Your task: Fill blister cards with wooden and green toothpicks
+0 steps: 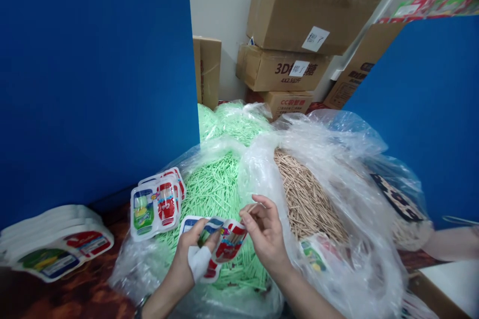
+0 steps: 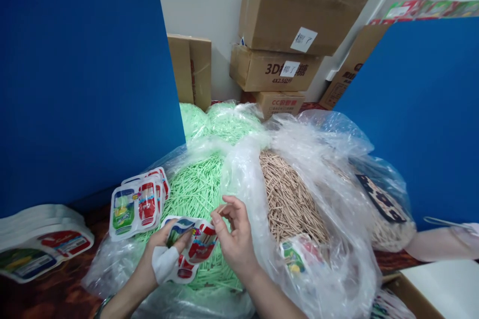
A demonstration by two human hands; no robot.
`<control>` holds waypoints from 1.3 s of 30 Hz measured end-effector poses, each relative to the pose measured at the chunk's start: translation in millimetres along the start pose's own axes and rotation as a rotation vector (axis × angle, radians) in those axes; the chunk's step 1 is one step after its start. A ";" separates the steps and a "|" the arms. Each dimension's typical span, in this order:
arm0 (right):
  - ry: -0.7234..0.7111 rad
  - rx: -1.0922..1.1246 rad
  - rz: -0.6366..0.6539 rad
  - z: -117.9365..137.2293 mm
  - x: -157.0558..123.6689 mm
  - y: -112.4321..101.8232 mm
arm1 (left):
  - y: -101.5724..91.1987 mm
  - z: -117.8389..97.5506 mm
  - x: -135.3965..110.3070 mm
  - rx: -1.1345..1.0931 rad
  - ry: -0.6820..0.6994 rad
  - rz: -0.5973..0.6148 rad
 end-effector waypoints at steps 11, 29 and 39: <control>-0.067 -0.104 -0.081 5.5 -4.2 -2.3 | -0.9 2.7 -0.3 -0.002 0.023 -0.019; -0.306 -0.597 0.550 37.4 0.2 32.8 | -9.7 3.7 0.4 -0.201 -0.011 0.024; -0.286 -0.541 0.403 34.3 9.2 33.4 | -13.2 23.5 -5.4 -0.533 -0.185 0.054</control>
Point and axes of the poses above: each hand's wrist, its own x-axis towards the middle knuckle, its own y-axis out of the palm, z = x × y, the point moved 9 cm from there along x, towards the middle knuckle, and after that the axes turned 3 degrees about -x, right-handed, at the moved point
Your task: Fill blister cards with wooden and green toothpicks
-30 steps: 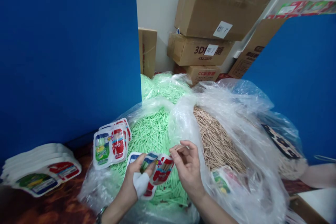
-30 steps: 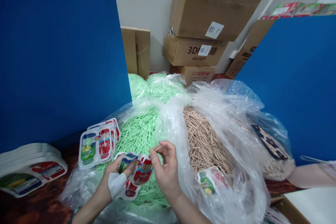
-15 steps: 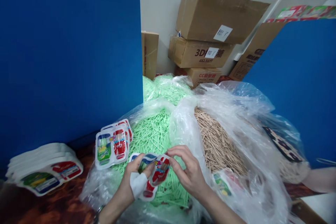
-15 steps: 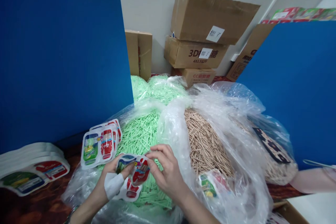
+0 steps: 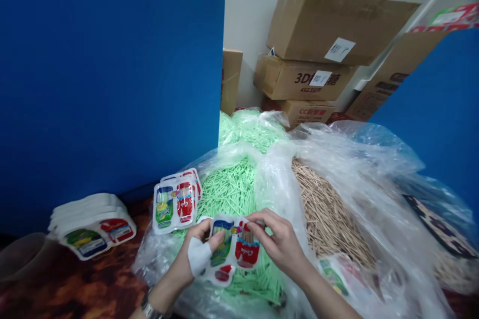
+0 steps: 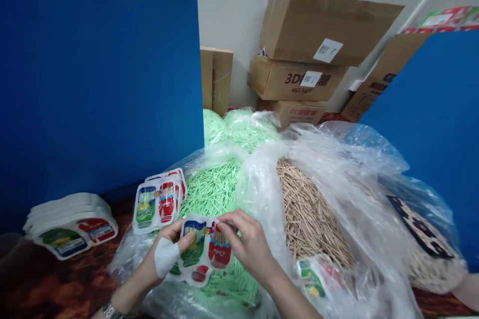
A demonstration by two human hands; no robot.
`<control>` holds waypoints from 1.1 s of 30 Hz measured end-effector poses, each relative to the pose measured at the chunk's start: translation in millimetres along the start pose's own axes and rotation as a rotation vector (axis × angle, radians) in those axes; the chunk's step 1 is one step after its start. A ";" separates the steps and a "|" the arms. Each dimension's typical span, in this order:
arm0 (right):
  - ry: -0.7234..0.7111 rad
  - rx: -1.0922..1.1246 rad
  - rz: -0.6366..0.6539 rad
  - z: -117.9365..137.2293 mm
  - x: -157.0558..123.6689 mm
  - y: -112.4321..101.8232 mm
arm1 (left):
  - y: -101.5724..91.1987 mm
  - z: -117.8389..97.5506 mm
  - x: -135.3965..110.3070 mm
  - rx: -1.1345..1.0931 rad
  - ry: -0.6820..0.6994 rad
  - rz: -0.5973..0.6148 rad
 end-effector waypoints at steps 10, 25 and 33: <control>-0.095 -0.001 0.009 14.1 5.6 12.0 | -13.6 -8.9 -3.3 0.170 0.132 -0.039; 0.125 0.027 0.096 -16.7 9.0 59.9 | -125.5 -47.8 16.1 0.324 0.103 -0.218; 0.241 -0.754 0.445 -71.2 -12.6 85.7 | -188.3 -47.9 38.2 0.922 0.187 -0.592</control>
Point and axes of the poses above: each hand's wrist, its own x-axis towards the middle knuckle, its own y-axis out of the palm, z = x × y, the point moved 9 cm from there along x, towards the middle knuckle, and after that the axes turned 3 degrees about -x, right-handed, at the moved point
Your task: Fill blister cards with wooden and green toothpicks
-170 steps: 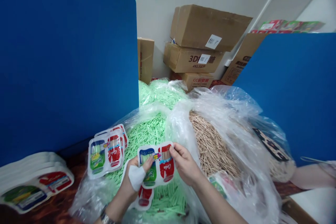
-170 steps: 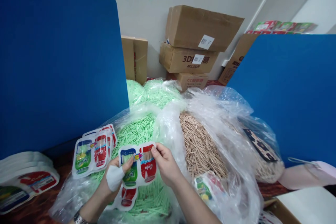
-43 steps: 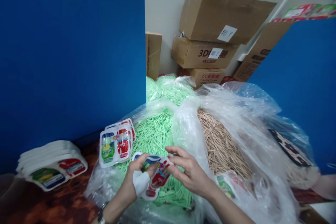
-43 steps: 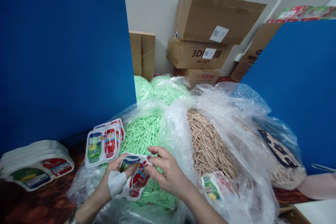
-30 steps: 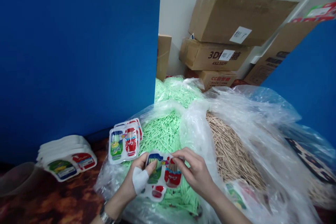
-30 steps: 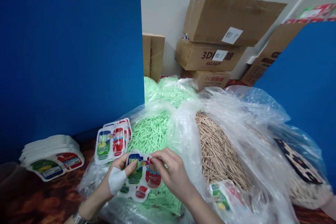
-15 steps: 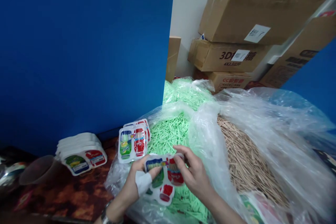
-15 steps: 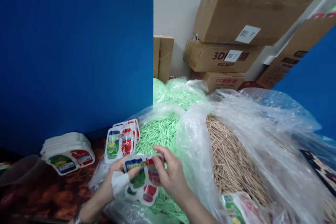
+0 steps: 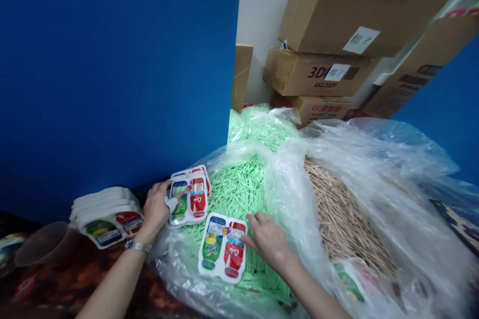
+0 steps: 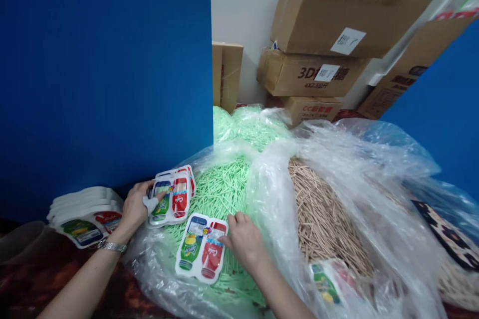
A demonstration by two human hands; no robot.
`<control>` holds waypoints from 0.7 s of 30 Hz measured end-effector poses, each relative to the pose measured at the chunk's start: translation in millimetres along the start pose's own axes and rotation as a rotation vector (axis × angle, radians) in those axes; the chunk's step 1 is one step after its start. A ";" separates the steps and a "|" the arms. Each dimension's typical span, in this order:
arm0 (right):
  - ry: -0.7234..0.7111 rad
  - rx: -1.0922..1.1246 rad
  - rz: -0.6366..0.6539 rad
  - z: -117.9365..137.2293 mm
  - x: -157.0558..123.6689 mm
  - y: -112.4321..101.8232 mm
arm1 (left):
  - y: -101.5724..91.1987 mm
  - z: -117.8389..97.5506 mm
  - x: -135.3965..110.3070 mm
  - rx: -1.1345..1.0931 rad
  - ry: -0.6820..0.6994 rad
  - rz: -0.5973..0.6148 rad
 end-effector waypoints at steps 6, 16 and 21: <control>0.023 -0.035 0.046 9.9 21.1 5.3 | 0.3 5.8 -4.0 0.275 0.094 -0.071; 0.016 -0.019 0.084 9.9 29.9 12.3 | 2.4 9.2 -4.2 0.361 0.152 -0.046; 0.048 0.089 -0.001 0.5 18.0 -11.6 | -12.0 -20.7 -26.0 0.337 0.214 -0.154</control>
Point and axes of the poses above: each hand's wrist, its own x-axis towards the middle knuckle, its own y-axis out of the palm, z = x × y, the point moved 9 cm from there along x, towards the middle knuckle, and after that the axes turned 3 degrees about -x, right-handed, at the moved point
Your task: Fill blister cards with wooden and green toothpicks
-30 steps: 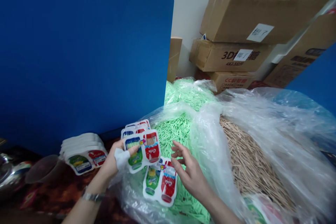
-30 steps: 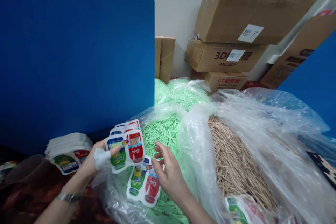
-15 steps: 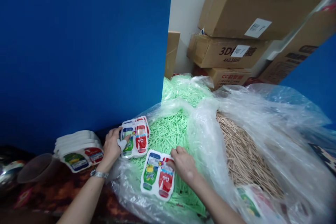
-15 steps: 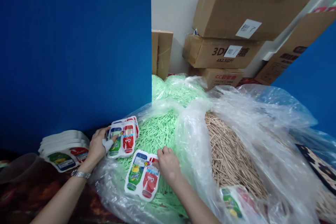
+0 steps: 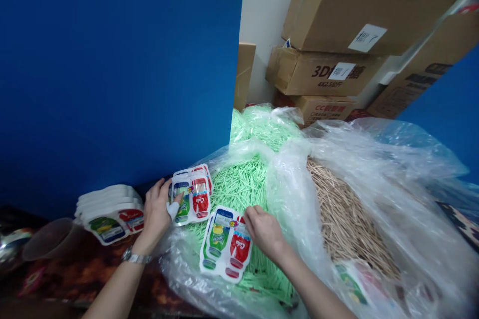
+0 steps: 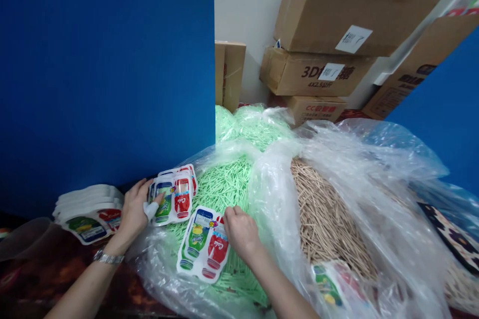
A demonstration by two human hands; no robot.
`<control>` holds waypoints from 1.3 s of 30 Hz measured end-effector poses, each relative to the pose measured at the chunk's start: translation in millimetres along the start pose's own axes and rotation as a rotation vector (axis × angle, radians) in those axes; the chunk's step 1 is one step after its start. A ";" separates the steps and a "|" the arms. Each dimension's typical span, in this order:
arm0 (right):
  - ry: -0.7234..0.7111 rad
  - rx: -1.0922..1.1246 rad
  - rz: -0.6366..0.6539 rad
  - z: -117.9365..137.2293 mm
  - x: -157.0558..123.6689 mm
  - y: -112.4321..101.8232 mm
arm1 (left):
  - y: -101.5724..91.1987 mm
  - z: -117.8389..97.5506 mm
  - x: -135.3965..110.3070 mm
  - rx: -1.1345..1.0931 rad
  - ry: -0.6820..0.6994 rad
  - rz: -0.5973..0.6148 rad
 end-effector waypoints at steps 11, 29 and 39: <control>-0.001 1.518 0.100 10.3 -33.7 -18.1 | 51.1 -129.5 -94.2 -0.849 -0.076 0.511; -0.102 1.354 -0.183 -1.5 -60.7 -61.7 | 98.7 -158.0 -115.8 -1.094 -0.366 0.772; -0.212 0.623 -0.531 -17.8 -82.9 -98.6 | 100.1 -178.0 -114.6 -0.910 -0.204 0.804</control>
Point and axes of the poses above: each hand's wrist, its own x-axis towards the middle knuckle, its own y-axis out of the palm, z = x × y, the point moved 9 cm from there along x, towards the middle knuckle, and after that the axes turned 3 degrees about -x, right-handed, at the moved point
